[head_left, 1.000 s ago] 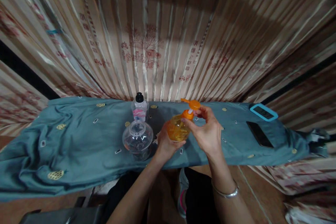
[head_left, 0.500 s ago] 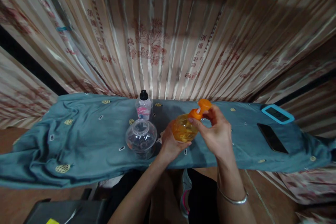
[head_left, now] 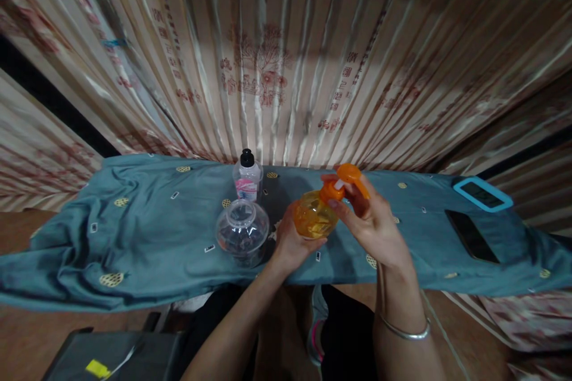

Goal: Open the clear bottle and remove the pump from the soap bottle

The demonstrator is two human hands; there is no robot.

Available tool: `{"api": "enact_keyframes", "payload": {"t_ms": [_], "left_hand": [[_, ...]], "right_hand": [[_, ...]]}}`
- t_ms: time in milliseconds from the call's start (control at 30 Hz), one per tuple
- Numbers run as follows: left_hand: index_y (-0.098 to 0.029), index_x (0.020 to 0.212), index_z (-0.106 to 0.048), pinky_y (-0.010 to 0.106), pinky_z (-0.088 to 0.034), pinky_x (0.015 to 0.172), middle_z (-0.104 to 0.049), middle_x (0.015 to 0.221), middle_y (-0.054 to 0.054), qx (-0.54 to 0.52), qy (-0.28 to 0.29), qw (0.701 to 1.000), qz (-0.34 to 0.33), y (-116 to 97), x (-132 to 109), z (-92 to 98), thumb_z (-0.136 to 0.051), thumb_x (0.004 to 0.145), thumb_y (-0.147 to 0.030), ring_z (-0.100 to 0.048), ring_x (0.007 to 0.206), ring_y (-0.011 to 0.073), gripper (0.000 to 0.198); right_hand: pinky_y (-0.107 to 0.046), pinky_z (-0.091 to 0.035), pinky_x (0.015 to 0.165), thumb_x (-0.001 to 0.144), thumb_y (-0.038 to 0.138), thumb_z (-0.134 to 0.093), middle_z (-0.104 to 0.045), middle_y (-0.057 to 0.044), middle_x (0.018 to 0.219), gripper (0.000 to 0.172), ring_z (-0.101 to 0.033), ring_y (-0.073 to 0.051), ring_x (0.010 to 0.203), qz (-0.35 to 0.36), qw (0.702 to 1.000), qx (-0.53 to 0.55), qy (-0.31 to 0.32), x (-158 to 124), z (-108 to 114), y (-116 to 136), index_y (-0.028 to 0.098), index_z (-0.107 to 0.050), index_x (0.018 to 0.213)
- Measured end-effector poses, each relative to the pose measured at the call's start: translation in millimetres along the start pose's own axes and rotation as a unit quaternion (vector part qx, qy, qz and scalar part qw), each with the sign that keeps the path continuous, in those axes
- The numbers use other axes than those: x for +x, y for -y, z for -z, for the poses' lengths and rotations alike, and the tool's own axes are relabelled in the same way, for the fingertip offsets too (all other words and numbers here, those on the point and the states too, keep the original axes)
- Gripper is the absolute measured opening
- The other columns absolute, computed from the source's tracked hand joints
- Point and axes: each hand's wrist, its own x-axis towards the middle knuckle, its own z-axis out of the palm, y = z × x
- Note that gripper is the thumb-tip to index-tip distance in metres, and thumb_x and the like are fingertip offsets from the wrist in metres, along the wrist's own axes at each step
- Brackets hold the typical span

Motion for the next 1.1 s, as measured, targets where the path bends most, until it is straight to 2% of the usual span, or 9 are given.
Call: {"api": "enact_keyframes", "payload": {"t_ms": [133,233,400,600,733,800,867,967,1100], "left_hand": [[-0.020,0.121,-0.056,0.051,-0.051,0.105,-0.068,0.123,0.010,0.018,0.003,1.000,0.004,0,0,-0.4,-0.091,0.052,-0.024,-0.065,0.117,0.0320,0.077],[-0.020,0.122,-0.055,0.051,-0.051,0.104,-0.067,0.123,0.010,0.030,0.007,1.000,0.004,1,0,-0.5,-0.091,0.051,-0.024,-0.065,0.117,0.0323,0.079],[-0.021,0.124,-0.055,0.050,-0.051,0.105,-0.068,0.123,0.009,0.016,0.012,1.000,-0.020,0,1,-0.8,-0.090,0.053,-0.022,-0.065,0.117,0.0304,0.079],[-0.022,0.121,-0.057,0.051,-0.051,0.105,-0.069,0.123,0.008,0.006,0.015,1.000,-0.009,-2,0,0.6,-0.090,0.052,-0.021,-0.065,0.117,0.0313,0.077],[-0.023,0.121,-0.058,0.051,-0.052,0.103,-0.069,0.123,0.008,-0.002,0.023,1.000,-0.011,-2,-1,0.9,-0.089,0.054,-0.021,-0.066,0.116,0.0309,0.073],[-0.022,0.120,-0.058,0.052,-0.051,0.105,-0.069,0.123,0.009,0.005,0.019,1.000,-0.012,-2,-1,0.4,-0.090,0.052,-0.021,-0.065,0.117,0.0322,0.074],[-0.023,0.120,-0.059,0.053,-0.050,0.105,-0.069,0.123,0.009,0.010,0.017,1.000,-0.011,-1,0,-0.5,-0.090,0.051,-0.021,-0.065,0.118,0.0328,0.075],[-0.022,0.120,-0.059,0.054,-0.051,0.104,-0.070,0.122,0.009,0.017,0.016,1.000,-0.014,-2,2,-2.2,-0.089,0.051,-0.020,-0.066,0.116,0.0330,0.075],[-0.023,0.118,-0.060,0.051,-0.052,0.104,-0.071,0.120,0.008,0.004,0.018,0.999,-0.028,-6,2,-2.1,-0.086,0.053,-0.018,-0.068,0.113,0.0308,0.070]], "right_hand": [[-0.056,-0.048,0.102,0.070,0.028,-0.082,-0.067,-0.009,0.122,0.068,-0.065,-0.032,0.111,-0.034,0.991,-0.097,-0.083,0,-5,1,0.025,-0.053,0.132],[-0.056,-0.050,0.095,0.067,0.030,-0.083,-0.069,-0.008,0.110,0.067,-0.067,-0.032,0.100,-0.055,0.982,-0.121,-0.137,0,-7,0,0.021,-0.056,0.128],[-0.052,-0.048,0.098,0.074,0.021,-0.079,-0.070,-0.006,0.108,0.038,-0.067,-0.028,0.101,-0.019,0.994,-0.043,-0.100,-3,-6,-3,0.025,-0.064,0.109],[-0.049,-0.049,0.102,0.075,0.023,-0.080,-0.073,-0.006,0.112,0.038,-0.068,-0.025,0.108,-0.006,0.996,0.045,-0.082,-6,-5,-3,0.029,-0.065,0.110],[-0.032,-0.058,0.089,0.076,0.023,-0.081,-0.075,0.001,0.107,0.031,-0.071,-0.017,0.100,0.029,0.989,0.099,-0.102,-4,1,10,0.031,-0.069,0.103],[-0.025,-0.058,0.088,0.072,0.015,-0.083,-0.076,0.003,0.107,0.038,-0.072,-0.014,0.101,0.055,0.985,0.113,-0.119,-3,6,20,0.031,-0.072,0.105],[-0.022,-0.058,0.090,0.072,0.008,-0.082,-0.076,0.004,0.111,0.046,-0.072,-0.013,0.103,0.092,0.981,0.097,-0.139,-1,12,33,0.032,-0.073,0.110],[-0.023,-0.060,0.091,0.075,0.000,-0.074,-0.075,0.004,0.118,0.045,-0.074,-0.012,0.101,0.157,0.973,0.062,-0.157,4,20,53,0.032,-0.074,0.107],[-0.017,-0.059,0.088,0.068,-0.010,-0.072,-0.078,0.006,0.106,0.053,-0.075,-0.009,0.096,0.221,0.959,0.035,-0.175,12,34,77,0.027,-0.076,0.106]]}}
